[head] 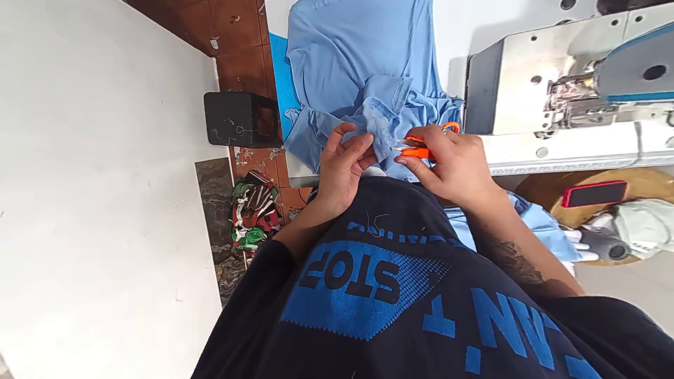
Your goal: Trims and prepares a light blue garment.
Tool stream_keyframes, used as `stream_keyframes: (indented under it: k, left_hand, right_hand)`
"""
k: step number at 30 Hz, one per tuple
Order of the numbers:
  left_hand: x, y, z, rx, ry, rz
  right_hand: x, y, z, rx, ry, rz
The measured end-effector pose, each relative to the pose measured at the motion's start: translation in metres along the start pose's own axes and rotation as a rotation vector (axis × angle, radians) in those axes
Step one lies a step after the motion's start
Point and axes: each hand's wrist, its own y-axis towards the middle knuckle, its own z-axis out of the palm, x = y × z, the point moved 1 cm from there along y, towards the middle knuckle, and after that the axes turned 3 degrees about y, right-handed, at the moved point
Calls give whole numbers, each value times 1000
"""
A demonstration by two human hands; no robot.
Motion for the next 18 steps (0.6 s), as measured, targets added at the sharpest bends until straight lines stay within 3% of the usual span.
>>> stream_keyframes:
  k: [18]
  left_hand:
    - [2,-2,0,35,72,12]
  right_hand:
    - [4,8,2,21,10,-41]
